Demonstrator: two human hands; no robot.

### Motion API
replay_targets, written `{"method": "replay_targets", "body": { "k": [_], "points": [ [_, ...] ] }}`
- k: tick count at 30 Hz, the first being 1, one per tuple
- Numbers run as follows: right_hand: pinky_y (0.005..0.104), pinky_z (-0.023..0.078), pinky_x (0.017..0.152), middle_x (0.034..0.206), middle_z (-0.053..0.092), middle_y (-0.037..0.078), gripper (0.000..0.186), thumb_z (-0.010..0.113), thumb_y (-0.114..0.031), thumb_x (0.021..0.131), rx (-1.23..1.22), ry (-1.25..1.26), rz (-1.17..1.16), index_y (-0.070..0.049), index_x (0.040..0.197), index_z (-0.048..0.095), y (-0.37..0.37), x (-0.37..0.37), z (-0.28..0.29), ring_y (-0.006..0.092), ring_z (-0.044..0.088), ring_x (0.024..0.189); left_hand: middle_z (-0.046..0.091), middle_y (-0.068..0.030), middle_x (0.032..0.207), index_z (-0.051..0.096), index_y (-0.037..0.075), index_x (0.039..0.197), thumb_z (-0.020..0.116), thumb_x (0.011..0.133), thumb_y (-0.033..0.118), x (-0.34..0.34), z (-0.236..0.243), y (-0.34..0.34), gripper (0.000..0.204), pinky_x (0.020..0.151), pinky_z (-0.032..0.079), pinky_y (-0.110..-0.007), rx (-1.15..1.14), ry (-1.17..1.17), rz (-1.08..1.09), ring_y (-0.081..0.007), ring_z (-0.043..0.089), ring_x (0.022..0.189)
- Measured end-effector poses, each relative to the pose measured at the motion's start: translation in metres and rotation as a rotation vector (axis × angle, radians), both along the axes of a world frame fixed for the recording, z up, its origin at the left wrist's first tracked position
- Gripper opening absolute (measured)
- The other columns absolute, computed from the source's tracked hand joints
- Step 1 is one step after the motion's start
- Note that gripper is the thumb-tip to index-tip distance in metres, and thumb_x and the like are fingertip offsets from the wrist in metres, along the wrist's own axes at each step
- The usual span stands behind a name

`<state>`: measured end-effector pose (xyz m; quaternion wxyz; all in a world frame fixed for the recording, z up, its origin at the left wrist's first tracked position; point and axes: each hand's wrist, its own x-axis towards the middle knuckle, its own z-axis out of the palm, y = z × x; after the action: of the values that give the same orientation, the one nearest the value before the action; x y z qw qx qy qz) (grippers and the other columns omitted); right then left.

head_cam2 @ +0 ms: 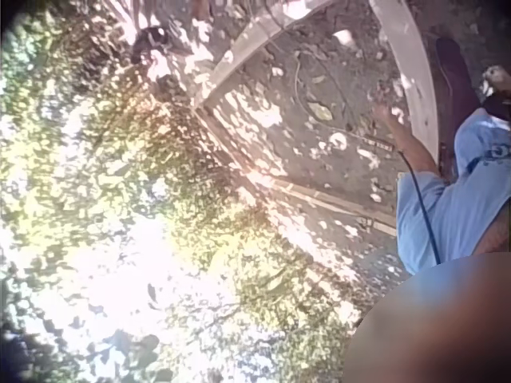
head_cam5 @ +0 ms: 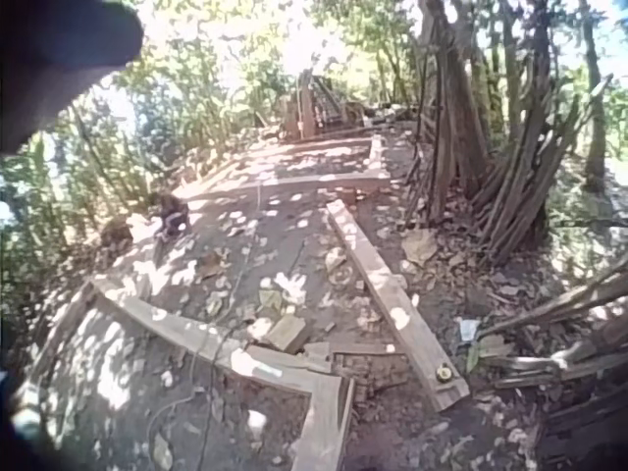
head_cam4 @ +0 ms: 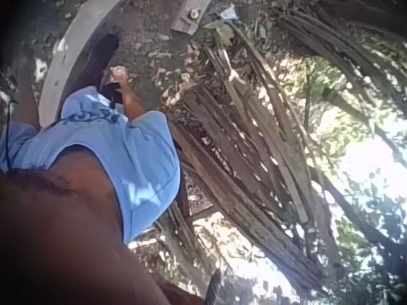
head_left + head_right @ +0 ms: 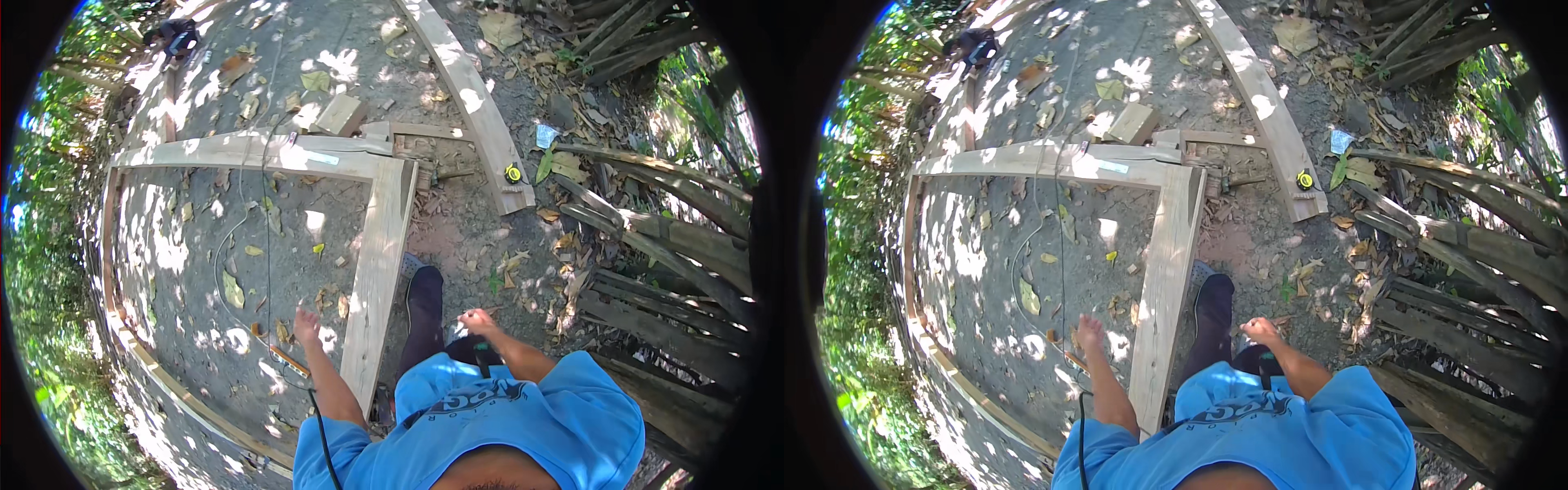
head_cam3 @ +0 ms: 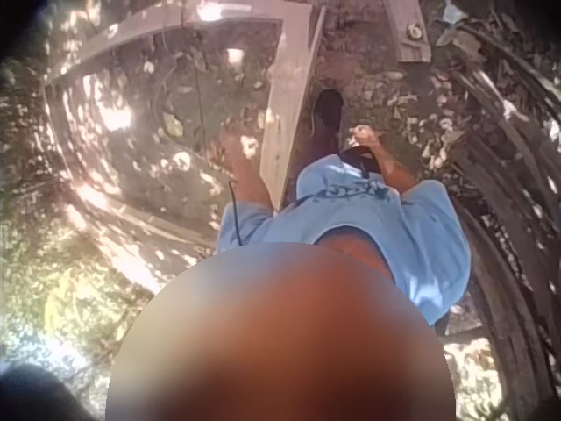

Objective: Measuring wooden beams and using a power planer to prepare them for a frame.

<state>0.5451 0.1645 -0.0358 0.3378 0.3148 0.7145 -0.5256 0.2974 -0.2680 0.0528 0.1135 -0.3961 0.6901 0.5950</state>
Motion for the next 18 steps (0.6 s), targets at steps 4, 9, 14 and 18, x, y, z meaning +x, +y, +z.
{"method": "replay_targets", "body": {
  "k": [4,9,14,18],
  "points": [
    [0.0316,0.047,0.054,0.074,0.064,0.007,0.037,0.057,-0.037,0.091,-0.019,-0.116,-0.183,-0.001,0.085,0.062,0.063,-0.074,-0.002,0.0149,0.06,0.062,0.063,-0.0031,0.078,0.06,0.014,0.109,0.052,0.091,0.045,-0.039,-0.09,0.042,0.037,0.062,0.047,-0.037,-0.131,-0.585,-0.546,-0.0225,0.063,0.074],
    [0.0345,0.048,0.059,0.072,0.064,0.01,0.035,0.057,-0.033,0.09,0.272,0.081,-0.21,0.001,0.082,0.062,0.141,-0.185,-0.028,0.0184,0.061,0.063,0.067,-0.0061,0.09,0.061,0.007,0.109,0.055,0.09,0.044,-0.103,-0.107,0.161,0.042,0.068,0.046,-0.031,-0.103,-0.386,-0.707,-0.0166,0.062,0.082],
    [0.0426,0.049,0.068,0.081,0.065,0.018,0.029,0.058,-0.028,0.086,0.319,0.174,-0.074,0.0,0.084,0.064,0.181,-0.332,-0.099,0.0329,0.063,0.075,0.066,-0.0105,0.094,0.06,-0.003,0.108,0.054,0.091,0.041,-0.201,-0.146,0.206,0.047,0.075,0.046,-0.031,-0.201,-0.354,-0.653,-0.0172,0.061,0.085],
    [0.0473,0.047,0.081,0.09,0.063,0.021,0.026,0.059,-0.021,0.08,0.583,0.106,0.349,0.001,0.092,0.063,0.217,-0.39,-0.246,0.039,0.059,0.09,0.066,-0.0121,0.093,0.062,-0.005,0.104,0.049,0.094,0.038,-0.27,-0.23,0.223,0.046,0.076,0.047,-0.03,-0.331,-0.308,-0.74,-0.0178,0.061,0.085]
  ]
}}
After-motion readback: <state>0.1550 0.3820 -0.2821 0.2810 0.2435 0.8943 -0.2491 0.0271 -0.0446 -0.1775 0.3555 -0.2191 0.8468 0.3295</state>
